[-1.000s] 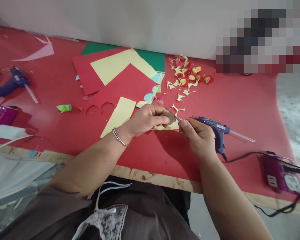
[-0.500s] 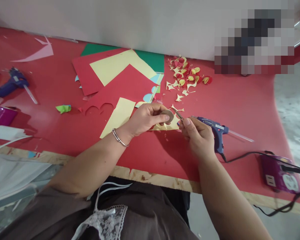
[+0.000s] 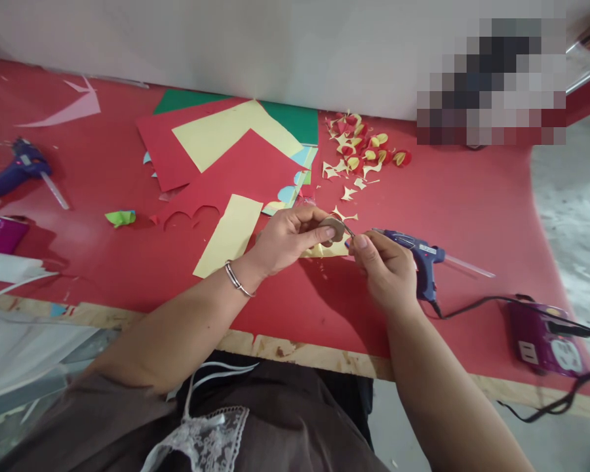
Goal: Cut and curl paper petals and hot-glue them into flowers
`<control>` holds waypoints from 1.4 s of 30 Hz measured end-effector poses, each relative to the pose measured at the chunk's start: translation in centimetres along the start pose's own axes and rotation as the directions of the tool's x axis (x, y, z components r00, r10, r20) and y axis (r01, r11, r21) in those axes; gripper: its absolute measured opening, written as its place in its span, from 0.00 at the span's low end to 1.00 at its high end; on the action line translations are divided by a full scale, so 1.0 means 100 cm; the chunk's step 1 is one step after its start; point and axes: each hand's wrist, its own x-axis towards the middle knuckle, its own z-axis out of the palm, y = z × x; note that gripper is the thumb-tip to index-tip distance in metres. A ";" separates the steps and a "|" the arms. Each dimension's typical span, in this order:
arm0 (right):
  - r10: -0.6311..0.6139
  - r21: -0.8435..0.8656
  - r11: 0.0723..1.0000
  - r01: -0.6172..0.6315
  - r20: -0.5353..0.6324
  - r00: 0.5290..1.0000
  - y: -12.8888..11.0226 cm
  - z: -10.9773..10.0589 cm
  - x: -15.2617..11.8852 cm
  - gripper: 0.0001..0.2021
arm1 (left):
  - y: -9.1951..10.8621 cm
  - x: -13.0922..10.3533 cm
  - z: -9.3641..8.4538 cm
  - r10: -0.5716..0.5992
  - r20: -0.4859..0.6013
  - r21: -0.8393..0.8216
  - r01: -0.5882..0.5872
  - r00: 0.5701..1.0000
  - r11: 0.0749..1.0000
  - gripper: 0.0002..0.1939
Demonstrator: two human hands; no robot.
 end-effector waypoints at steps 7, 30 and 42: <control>-0.016 0.011 1.000 0.016 0.000 1.000 0.000 -0.001 0.000 0.29 | 0.001 -0.001 0.001 -0.030 -0.007 -0.026 0.030 1.000 0.999 0.12; 0.031 -0.023 0.999 -0.034 -0.127 0.991 0.009 -0.001 0.003 0.29 | 0.016 -0.012 0.001 -0.161 0.212 0.845 -0.098 0.964 0.526 0.18; 0.031 -0.089 0.995 -0.043 -0.136 0.990 0.008 -0.001 0.004 0.31 | 0.026 -0.007 -0.037 -0.034 0.053 0.888 -0.032 0.998 0.459 0.20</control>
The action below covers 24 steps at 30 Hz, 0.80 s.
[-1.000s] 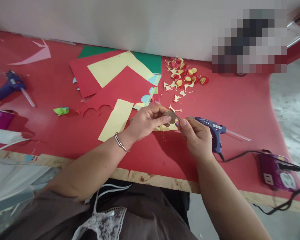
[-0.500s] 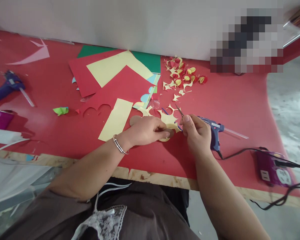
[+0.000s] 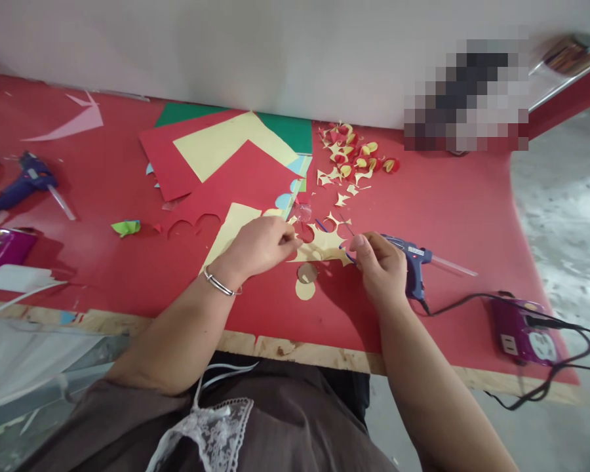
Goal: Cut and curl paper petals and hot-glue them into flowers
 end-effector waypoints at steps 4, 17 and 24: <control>-0.002 0.000 1.000 0.002 0.053 0.999 0.002 0.002 -0.002 0.29 | -0.019 0.008 -0.003 -0.095 -0.273 0.029 0.107 0.957 0.994 0.04; -0.019 -0.081 0.996 0.025 0.078 0.997 0.005 0.003 0.000 0.27 | -0.024 -0.004 -0.024 -0.155 -0.036 0.235 0.159 0.987 0.959 0.10; 0.001 -0.036 0.999 0.001 0.050 0.999 0.007 0.002 -0.003 0.25 | -0.026 -0.009 -0.037 -0.177 0.141 0.099 0.164 0.974 0.982 0.06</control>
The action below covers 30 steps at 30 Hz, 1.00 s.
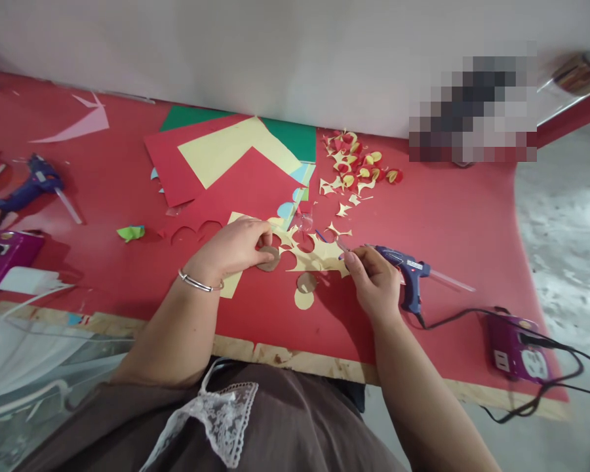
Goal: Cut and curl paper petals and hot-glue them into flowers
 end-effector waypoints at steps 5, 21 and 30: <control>0.026 0.108 0.994 -0.019 -0.062 0.998 0.005 0.001 -0.002 0.23 | 0.005 -0.010 -0.007 0.034 -0.009 -0.335 -0.035 0.999 0.942 0.06; 0.084 0.257 0.961 -0.101 0.075 0.994 0.008 0.008 -0.003 0.12 | 0.031 0.014 0.021 0.012 -0.288 -0.488 -0.157 0.958 0.859 0.05; 0.037 0.124 0.992 -0.037 -0.002 0.999 -0.001 0.008 -0.003 0.11 | -0.080 0.042 -0.064 -0.361 -0.406 0.072 0.423 0.840 0.903 0.34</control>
